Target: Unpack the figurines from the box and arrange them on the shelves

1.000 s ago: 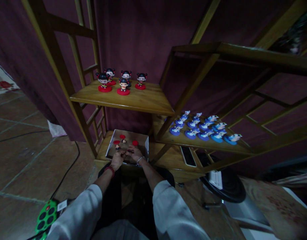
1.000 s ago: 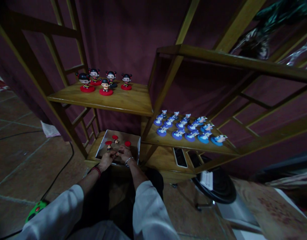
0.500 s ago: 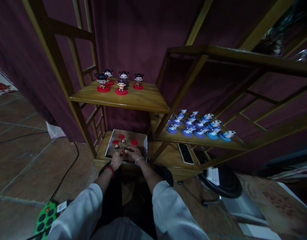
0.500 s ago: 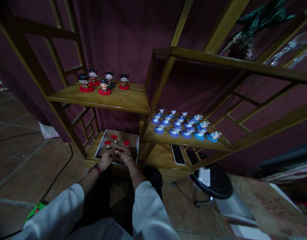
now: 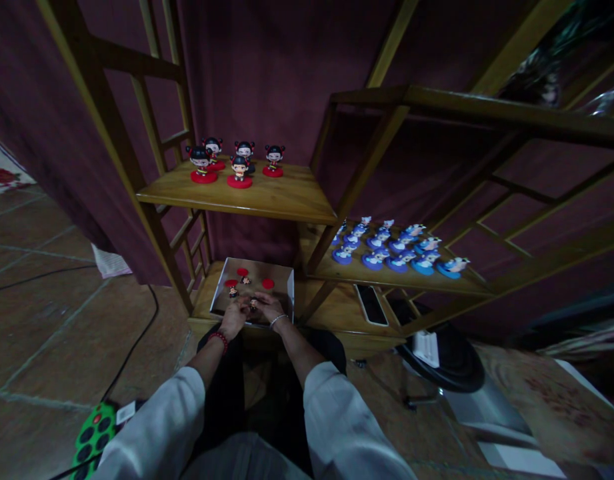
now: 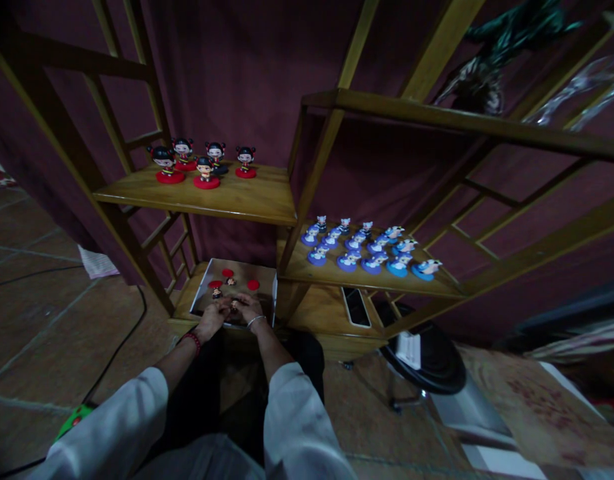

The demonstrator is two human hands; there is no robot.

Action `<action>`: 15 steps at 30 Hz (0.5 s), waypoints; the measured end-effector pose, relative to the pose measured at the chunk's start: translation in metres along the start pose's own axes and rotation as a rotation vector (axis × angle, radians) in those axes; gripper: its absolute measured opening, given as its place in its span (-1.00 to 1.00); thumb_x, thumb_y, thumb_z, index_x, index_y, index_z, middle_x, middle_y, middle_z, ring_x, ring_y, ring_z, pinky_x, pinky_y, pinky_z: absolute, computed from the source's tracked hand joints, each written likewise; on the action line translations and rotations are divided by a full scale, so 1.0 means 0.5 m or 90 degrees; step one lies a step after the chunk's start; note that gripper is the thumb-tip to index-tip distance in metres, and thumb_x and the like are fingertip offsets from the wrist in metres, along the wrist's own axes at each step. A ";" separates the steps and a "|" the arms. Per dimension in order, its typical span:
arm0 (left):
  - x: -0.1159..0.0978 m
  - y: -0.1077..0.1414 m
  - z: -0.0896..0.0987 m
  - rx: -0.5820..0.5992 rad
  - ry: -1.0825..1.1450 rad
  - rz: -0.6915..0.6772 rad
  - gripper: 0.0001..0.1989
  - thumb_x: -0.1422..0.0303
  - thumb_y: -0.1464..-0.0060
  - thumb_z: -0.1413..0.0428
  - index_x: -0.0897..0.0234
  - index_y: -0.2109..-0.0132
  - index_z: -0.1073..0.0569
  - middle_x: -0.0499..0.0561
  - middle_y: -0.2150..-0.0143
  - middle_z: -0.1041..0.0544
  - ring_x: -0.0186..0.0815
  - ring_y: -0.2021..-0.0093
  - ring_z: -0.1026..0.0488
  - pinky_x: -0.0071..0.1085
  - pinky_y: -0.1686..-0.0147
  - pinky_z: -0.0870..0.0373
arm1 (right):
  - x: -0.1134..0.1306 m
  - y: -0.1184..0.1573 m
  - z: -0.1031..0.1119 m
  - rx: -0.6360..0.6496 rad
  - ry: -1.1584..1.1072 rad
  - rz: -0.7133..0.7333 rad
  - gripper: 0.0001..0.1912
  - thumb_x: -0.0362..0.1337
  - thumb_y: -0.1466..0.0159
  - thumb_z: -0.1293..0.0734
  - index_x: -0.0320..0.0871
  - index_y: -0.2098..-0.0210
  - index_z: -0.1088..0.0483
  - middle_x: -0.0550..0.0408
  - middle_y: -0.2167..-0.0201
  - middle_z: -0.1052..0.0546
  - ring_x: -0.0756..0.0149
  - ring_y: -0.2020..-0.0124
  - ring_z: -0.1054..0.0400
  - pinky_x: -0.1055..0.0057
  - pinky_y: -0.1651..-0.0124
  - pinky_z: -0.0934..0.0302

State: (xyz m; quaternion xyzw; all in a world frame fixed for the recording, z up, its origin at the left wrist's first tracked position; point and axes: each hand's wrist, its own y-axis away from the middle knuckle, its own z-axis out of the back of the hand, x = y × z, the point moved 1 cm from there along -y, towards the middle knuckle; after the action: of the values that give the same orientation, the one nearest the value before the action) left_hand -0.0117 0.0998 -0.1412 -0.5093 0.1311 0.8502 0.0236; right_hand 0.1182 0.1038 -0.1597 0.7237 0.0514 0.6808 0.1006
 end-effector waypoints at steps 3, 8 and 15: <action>0.008 -0.005 -0.007 -0.003 0.056 0.015 -0.61 0.62 0.03 0.04 0.41 0.01 -0.35 0.00 0.37 -0.53 -0.43 0.43 -0.46 -0.53 0.40 -0.43 | 0.001 0.004 -0.002 0.011 -0.043 -0.014 -0.54 -0.14 0.23 -0.47 -0.18 0.32 -0.46 0.10 0.39 -0.56 0.23 0.30 -0.43 0.24 0.12 -0.29; 0.026 -0.015 -0.017 -0.007 0.112 0.025 -0.61 0.62 0.03 0.03 0.42 0.00 -0.34 -0.01 0.39 -0.51 -0.45 0.49 -0.43 -0.52 0.44 -0.42 | 0.002 0.008 -0.005 -0.007 -0.095 -0.019 -0.52 -0.14 0.28 -0.49 -0.20 0.36 -0.46 0.10 0.42 -0.55 0.25 0.35 -0.42 0.27 0.19 -0.31; 0.032 -0.018 -0.021 -0.022 0.099 0.020 -0.63 0.60 0.02 0.05 0.41 0.02 -0.36 0.01 0.37 -0.52 -0.45 0.48 -0.44 -0.53 0.45 -0.41 | -0.001 0.007 -0.002 -0.039 -0.055 -0.026 -0.57 -0.18 0.23 -0.47 -0.21 0.35 -0.45 0.09 0.44 -0.54 0.25 0.35 -0.41 0.32 0.25 -0.32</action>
State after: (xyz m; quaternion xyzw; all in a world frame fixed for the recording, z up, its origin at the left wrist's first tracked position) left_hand -0.0089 0.1043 -0.1615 -0.5719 0.1262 0.8105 -0.0089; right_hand 0.1169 0.1004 -0.1594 0.7477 0.0406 0.6481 0.1385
